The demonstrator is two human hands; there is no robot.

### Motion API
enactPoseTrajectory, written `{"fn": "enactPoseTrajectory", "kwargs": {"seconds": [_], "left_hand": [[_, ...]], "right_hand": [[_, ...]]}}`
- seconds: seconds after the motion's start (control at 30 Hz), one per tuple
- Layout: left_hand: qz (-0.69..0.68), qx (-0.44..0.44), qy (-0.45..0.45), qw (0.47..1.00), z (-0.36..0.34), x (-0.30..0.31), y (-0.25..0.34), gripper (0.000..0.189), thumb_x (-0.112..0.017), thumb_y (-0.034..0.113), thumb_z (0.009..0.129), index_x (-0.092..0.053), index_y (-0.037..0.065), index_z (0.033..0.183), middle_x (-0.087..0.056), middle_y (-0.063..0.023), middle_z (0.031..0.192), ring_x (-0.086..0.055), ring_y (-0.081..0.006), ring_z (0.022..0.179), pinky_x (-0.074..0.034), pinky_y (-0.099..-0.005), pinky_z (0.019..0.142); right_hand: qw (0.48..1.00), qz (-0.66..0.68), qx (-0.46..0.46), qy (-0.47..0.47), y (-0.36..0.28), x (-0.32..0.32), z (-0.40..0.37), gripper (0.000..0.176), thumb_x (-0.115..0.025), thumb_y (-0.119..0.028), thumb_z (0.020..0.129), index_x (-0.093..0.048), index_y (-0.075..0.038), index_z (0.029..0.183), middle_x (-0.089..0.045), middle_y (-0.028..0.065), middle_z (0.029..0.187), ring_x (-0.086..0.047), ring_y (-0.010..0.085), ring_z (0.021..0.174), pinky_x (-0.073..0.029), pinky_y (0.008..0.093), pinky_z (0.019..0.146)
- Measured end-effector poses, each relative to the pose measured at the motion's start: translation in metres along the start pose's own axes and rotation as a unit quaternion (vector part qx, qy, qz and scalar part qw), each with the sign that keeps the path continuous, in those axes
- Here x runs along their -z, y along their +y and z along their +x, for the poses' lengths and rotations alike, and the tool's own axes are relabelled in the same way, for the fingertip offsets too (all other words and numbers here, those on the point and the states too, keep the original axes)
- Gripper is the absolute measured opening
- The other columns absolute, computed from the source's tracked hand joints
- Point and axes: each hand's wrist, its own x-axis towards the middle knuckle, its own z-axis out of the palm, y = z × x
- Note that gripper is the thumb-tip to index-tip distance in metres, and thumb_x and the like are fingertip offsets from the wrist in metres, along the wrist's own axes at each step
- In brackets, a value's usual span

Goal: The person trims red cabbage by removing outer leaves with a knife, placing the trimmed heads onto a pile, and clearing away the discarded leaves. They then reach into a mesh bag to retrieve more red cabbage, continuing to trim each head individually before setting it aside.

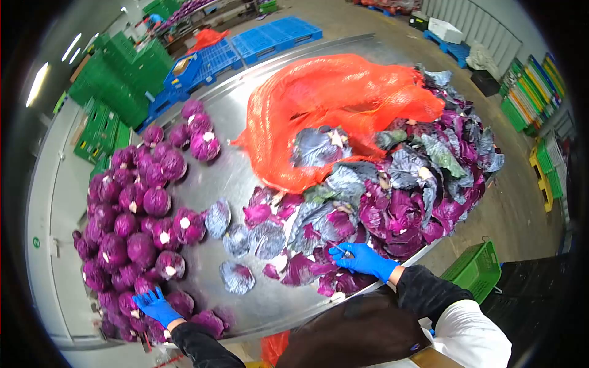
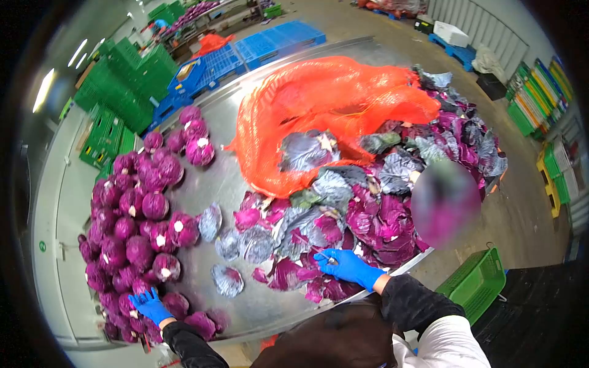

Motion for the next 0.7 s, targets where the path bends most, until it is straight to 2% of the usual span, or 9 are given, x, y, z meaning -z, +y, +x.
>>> {"fn": "enactPoseTrajectory", "kwargs": {"seconds": [0.07,0.1,0.13,0.2,0.3,0.4,0.53,0.6,0.7], "left_hand": [[0.079,0.024,-0.097,0.992,0.015,-0.009,-0.034,0.059,-0.05,0.038,0.09,-0.035,0.012,0.142,-0.036,-0.0125,0.141,-0.038,-0.0265,0.128,-0.031,-0.0476,0.105],[0.283,-0.149,-0.256,0.912,0.025,-0.008,-0.073,0.048,-0.052,0.031,0.089,-0.047,0.01,0.132,-0.05,-0.0105,0.129,-0.049,-0.025,0.119,-0.038,-0.0431,0.1],[0.198,0.065,-0.23,0.951,-0.044,-0.081,-0.053,0.04,-0.052,0.028,0.089,-0.054,0.007,0.123,-0.059,-0.0081,0.118,-0.055,-0.0241,0.111,-0.044,-0.04,0.093],[0.148,0.143,-0.382,0.901,-0.096,-0.143,-0.083,0.035,-0.051,0.022,0.089,-0.056,0.005,0.119,-0.061,-0.0082,0.113,-0.06,-0.024,0.102,-0.05,-0.0393,0.085],[0.126,0.134,-0.508,0.842,-0.17,-0.231,-0.132,0.033,-0.045,0.011,0.09,-0.056,-0.003,0.118,-0.061,-0.0129,0.113,-0.06,-0.0229,0.105,-0.052,-0.0335,0.085],[0.158,0.097,-0.633,0.752,-0.23,-0.314,-0.167,0.037,-0.045,0.016,0.093,-0.056,-0.004,0.122,-0.059,-0.0131,0.121,-0.057,-0.0237,0.112,-0.049,-0.0331,0.092],[0.22,0.105,-0.677,0.695,-0.282,-0.384,-0.237,0.036,-0.052,0.018,0.09,-0.061,-0.004,0.116,-0.062,-0.013,0.117,-0.057,-0.0196,0.111,-0.043,-0.0308,0.096],[0.258,0.119,-0.675,0.681,-0.281,-0.41,-0.275,0.037,-0.055,0.02,0.089,-0.062,-0.005,0.114,-0.063,-0.014,0.116,-0.058,-0.0194,0.111,-0.042,-0.0298,0.096],[0.452,-0.001,-0.713,0.536,-0.254,-0.444,-0.319,0.044,-0.064,0.03,0.085,-0.061,-0.004,0.113,-0.064,-0.0172,0.11,-0.059,-0.03,0.107,-0.043,-0.0354,0.094]], "right_hand": [[0.999,-0.023,0.023,-0.013,-0.017,0.01,-0.002,0.035,-0.064,-0.021,0.088,-0.059,-0.01,0.121,-0.066,0.0032,0.102,-0.059,0.007,0.082,-0.05,0.0244,0.068],[0.999,-0.025,0.028,-0.009,-0.027,0.016,0.003,0.035,-0.064,-0.021,0.088,-0.059,-0.01,0.121,-0.066,0.0032,0.102,-0.059,0.007,0.082,-0.05,0.0244,0.068],[0.993,-0.044,0.099,0.047,-0.037,0.023,0.009,0.036,-0.063,-0.022,0.089,-0.059,-0.009,0.122,-0.066,0.003,0.102,-0.058,0.0066,0.081,-0.05,0.0243,0.068],[0.99,-0.051,0.078,0.11,-0.077,0.041,0.023,0.036,-0.06,-0.024,0.091,-0.057,-0.007,0.123,-0.066,0.0032,0.103,-0.059,0.0074,0.083,-0.05,0.0253,0.072],[0.927,-0.049,0.319,0.192,-0.113,0.077,0.067,0.036,-0.061,-0.022,0.09,-0.058,-0.006,0.122,-0.065,0.0039,0.101,-0.059,0.0098,0.082,-0.049,0.0267,0.073],[0.967,-0.038,0.165,0.191,-0.162,0.113,0.097,0.03,-0.06,-0.016,0.088,-0.062,-0.005,0.115,-0.066,0.0071,0.101,-0.062,0.0141,0.091,-0.049,0.0306,0.08],[0.981,-0.008,0.087,0.175,-0.184,0.165,0.165,0.034,-0.063,-0.026,0.085,-0.063,-0.007,0.113,-0.068,0.0093,0.089,-0.064,0.0182,0.071,-0.05,0.034,0.06],[0.975,-0.191,-0.013,0.117,-0.198,0.19,0.197,0.041,-0.064,-0.035,0.081,-0.064,-0.006,0.109,-0.068,0.0137,0.086,-0.065,0.026,0.073,-0.051,0.0368,0.064],[0.931,-0.287,0.13,0.184,-0.213,0.226,0.247,0.041,-0.063,-0.035,0.08,-0.06,-0.006,0.109,-0.065,0.0197,0.1,-0.063,0.0329,0.094,-0.05,0.0412,0.08]]}}
